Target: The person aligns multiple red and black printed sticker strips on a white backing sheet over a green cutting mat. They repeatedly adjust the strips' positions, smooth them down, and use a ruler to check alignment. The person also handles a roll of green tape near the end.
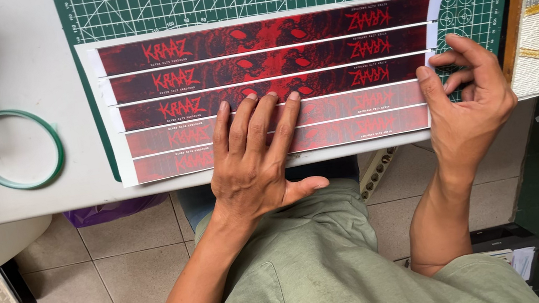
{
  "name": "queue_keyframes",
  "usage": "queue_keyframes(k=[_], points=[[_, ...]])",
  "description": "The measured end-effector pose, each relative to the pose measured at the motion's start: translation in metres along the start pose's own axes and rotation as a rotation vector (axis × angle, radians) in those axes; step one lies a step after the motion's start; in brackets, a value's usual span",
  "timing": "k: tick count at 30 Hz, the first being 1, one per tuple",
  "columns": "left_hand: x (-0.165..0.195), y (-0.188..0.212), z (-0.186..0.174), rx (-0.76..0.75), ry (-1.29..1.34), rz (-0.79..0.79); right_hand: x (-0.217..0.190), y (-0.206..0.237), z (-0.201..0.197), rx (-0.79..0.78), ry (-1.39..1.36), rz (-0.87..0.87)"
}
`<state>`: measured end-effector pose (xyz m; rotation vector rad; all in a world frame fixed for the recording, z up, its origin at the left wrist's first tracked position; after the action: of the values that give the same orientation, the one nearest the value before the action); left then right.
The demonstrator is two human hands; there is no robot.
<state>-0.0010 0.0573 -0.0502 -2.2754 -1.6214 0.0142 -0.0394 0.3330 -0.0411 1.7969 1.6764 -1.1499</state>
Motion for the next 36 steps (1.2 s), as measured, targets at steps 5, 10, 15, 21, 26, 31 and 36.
queue_keyframes(k=[5,10,15,21,26,31,36], points=[[0.000,0.000,-0.001,0.001,0.012,0.009,0.001,0.002,-0.001,0.001,-0.033,-0.034],[-0.005,-0.002,-0.007,-0.024,0.015,0.017,0.006,0.003,0.002,-0.025,-0.132,-0.037],[-0.006,-0.002,-0.010,-0.039,0.022,0.005,0.010,0.006,-0.001,-0.036,-0.034,-0.056],[-0.005,-0.001,-0.009,-0.036,0.026,0.006,0.014,0.007,-0.001,-0.041,0.003,-0.078],[-0.005,0.000,-0.008,-0.027,0.028,0.014,0.010,0.005,0.000,-0.035,-0.023,-0.072],[-0.004,0.001,-0.008,0.008,0.048,0.011,0.010,0.000,-0.002,0.013,-0.070,0.003],[-0.006,0.004,-0.010,0.048,0.032,0.034,0.025,0.005,-0.003,0.080,-0.342,0.021]])
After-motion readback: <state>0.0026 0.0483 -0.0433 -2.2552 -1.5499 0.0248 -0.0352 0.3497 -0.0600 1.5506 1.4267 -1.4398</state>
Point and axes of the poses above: each hand's wrist, its own y-axis away from the middle knuckle, its own z-axis out of the palm, x = y × z, the point moved 6 cm from there along -y, towards the middle knuckle, and after that the axes turned 10 degrees about -y, right-handed, at the moved point
